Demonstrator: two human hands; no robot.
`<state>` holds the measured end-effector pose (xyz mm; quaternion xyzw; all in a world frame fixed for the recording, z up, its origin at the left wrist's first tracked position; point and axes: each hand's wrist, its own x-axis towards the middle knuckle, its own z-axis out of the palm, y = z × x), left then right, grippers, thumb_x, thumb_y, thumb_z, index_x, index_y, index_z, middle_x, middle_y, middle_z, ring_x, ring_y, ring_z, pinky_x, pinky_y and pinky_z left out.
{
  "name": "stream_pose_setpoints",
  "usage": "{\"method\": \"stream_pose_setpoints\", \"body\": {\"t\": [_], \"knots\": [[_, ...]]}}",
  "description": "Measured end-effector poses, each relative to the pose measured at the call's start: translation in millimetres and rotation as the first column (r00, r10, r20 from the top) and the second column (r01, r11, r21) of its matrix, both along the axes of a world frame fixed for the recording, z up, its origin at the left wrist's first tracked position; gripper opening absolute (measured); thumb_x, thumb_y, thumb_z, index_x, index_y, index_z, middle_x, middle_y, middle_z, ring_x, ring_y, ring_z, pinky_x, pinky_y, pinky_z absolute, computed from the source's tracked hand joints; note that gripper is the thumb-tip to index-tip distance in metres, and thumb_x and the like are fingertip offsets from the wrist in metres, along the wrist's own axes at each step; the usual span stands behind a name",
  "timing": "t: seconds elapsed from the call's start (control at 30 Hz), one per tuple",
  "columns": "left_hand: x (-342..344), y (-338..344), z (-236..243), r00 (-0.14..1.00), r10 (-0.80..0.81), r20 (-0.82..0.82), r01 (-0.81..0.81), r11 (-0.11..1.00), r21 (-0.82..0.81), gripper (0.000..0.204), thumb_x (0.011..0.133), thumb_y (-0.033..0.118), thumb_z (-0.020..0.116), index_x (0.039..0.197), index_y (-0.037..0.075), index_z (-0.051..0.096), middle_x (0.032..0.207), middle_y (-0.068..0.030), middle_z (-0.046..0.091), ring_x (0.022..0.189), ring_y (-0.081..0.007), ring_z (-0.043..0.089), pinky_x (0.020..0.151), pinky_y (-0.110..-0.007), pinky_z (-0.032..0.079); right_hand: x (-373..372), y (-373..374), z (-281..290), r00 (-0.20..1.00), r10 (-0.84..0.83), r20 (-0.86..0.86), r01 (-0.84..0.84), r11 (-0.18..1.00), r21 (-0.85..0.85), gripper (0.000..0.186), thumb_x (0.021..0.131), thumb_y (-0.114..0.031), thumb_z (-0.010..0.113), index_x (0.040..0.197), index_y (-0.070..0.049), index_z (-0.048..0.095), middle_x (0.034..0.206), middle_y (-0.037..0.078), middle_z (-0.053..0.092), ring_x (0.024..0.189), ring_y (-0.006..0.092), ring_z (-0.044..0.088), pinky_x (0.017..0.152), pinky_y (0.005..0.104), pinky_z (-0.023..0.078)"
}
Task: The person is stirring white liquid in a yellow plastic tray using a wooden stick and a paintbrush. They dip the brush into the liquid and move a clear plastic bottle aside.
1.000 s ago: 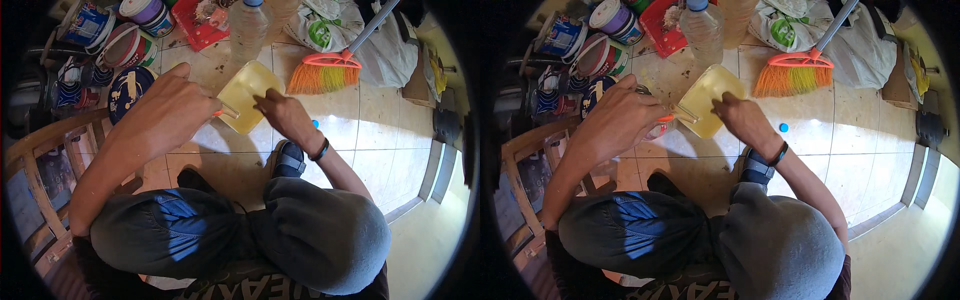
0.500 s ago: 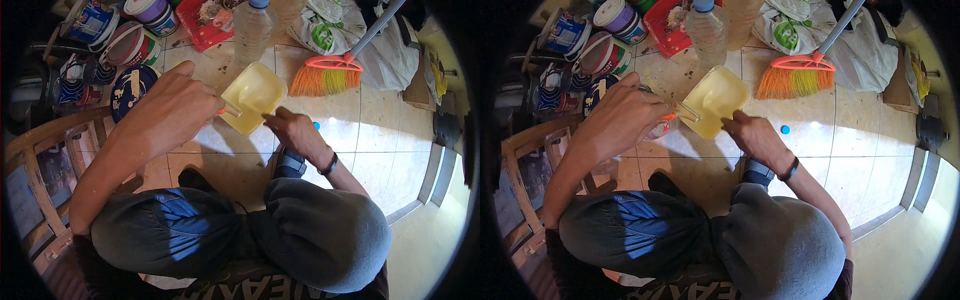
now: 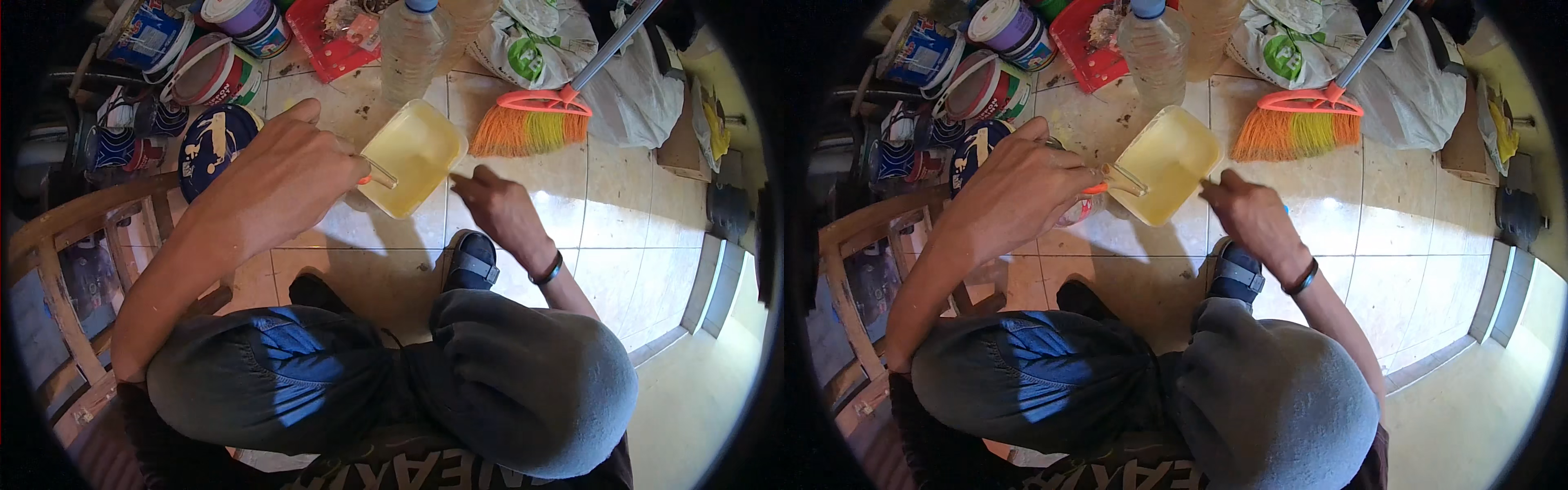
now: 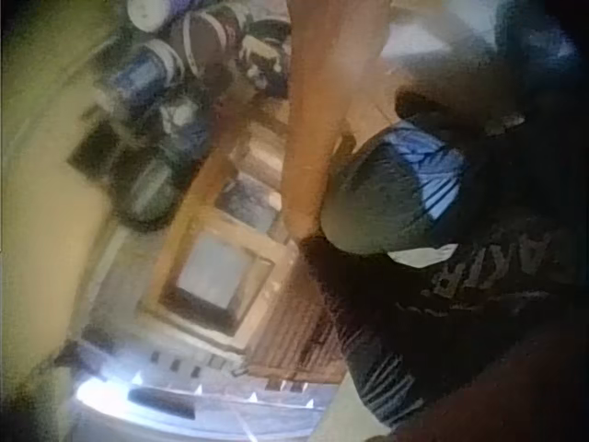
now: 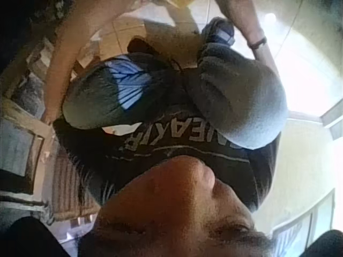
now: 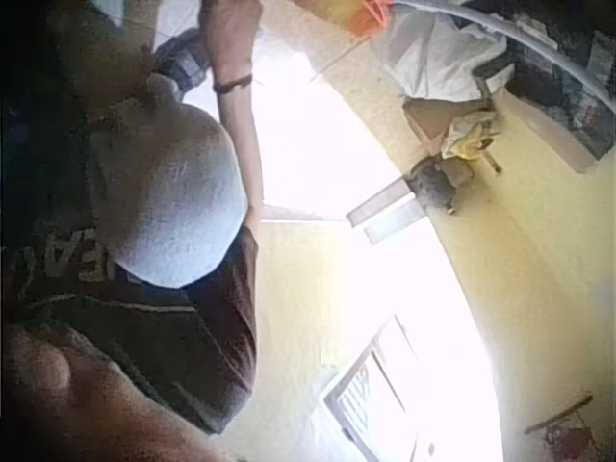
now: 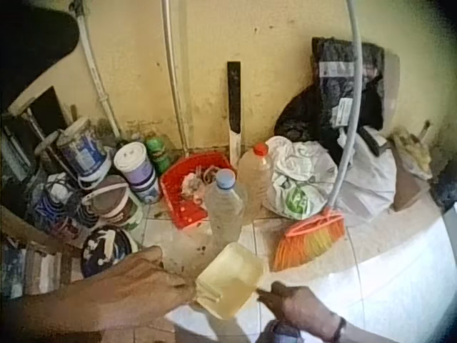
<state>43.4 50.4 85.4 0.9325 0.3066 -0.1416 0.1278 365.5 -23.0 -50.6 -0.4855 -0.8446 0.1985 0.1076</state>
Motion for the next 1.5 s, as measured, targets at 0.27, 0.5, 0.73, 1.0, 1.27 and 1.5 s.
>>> {"method": "stream_pose_setpoints", "body": {"t": [0.27,0.5,0.73,1.0,1.27,1.5], "knots": [[-2.5,-0.4,-3.6,0.988,0.063,0.138,-0.066,0.998,0.018,0.013,0.084,0.008,0.077,0.097,0.007,0.082,0.088,-0.0145,0.078,0.092,-0.0319,0.071,0.094,-0.042,0.047,-22.4,-20.5,-15.8,0.991,0.11,-0.075,-0.11,0.994,0.001,0.033,0.099,-0.013,0.074,0.131,-0.009,0.074,0.091,0.012,0.063,0.072,0.034,0.071,0.066,0.0447,0.06],[-3.9,5.3,-16.3,0.998,-0.005,0.056,0.005,1.0,-0.001,0.026,0.09,0.018,0.079,0.115,0.009,0.079,0.101,-0.0075,0.078,0.089,-0.0306,0.062,0.09,-0.04,0.047,-5.9,7.8,-19.2,0.993,-0.067,-0.093,0.074,0.995,0.073,0.03,0.1,-0.015,0.073,0.13,-0.008,0.075,0.092,0.013,0.064,0.071,0.0353,0.069,0.066,0.0467,0.058],[-5.2,-2.6,-30.8,0.997,-0.053,0.062,0.053,0.999,-0.006,0.028,0.088,0.015,0.078,0.115,0.008,0.077,0.101,-0.0076,0.077,0.092,-0.0257,0.069,0.091,-0.039,0.045,-6.8,-14.6,-8.5,0.995,0.003,-0.103,-0.011,0.997,-0.075,0.027,0.1,-0.015,0.072,0.127,-0.01,0.076,0.094,0.013,0.066,0.075,0.0355,0.072,0.067,0.0468,0.059],[4.2,-3.5,-41.7,0.989,-0.112,0.094,0.116,0.992,-0.042,0.027,0.092,0.008,0.07,0.117,0.007,0.078,0.099,-0.0092,0.076,0.091,-0.0256,0.069,0.092,-0.04,0.045,-27.5,-6.9,-29.8,0.982,-0.043,-0.182,0.047,0.999,0.019,0.028,0.103,-0.019,0.07,0.128,-0.006,0.073,0.096,0.014,0.066,0.075,0.0365,0.072,0.067,0.0472,0.059],[-5.2,-2.1,-43.2,0.985,-0.094,0.144,0.094,0.996,0.005,0.029,0.091,0.01,0.072,0.119,0.007,0.078,0.104,-0.0098,0.077,0.09,-0.0248,0.069,0.092,-0.039,0.045,1.1,14.6,-12.1,0.978,-0.165,-0.123,0.17,0.985,0.028,0.023,0.102,-0.017,0.071,0.123,-0.009,0.077,0.092,0.014,0.067,0.075,0.0375,0.071,0.068,0.0472,0.059],[-5.2,-1.1,-30.4,0.995,-0.072,0.066,0.073,0.997,-0.007,0.03,0.089,0.012,0.075,0.119,0.006,0.078,0.103,-0.0091,0.078,0.091,-0.0258,0.069,0.094,-0.04,0.047,-35.8,-17.7,-22.0,0.986,0.009,-0.169,-0.014,0.999,-0.03,0.029,0.103,-0.019,0.07,0.128,-0.005,0.071,0.096,0.015,0.065,0.075,0.0364,0.073,0.066,0.0467,0.06]]}}
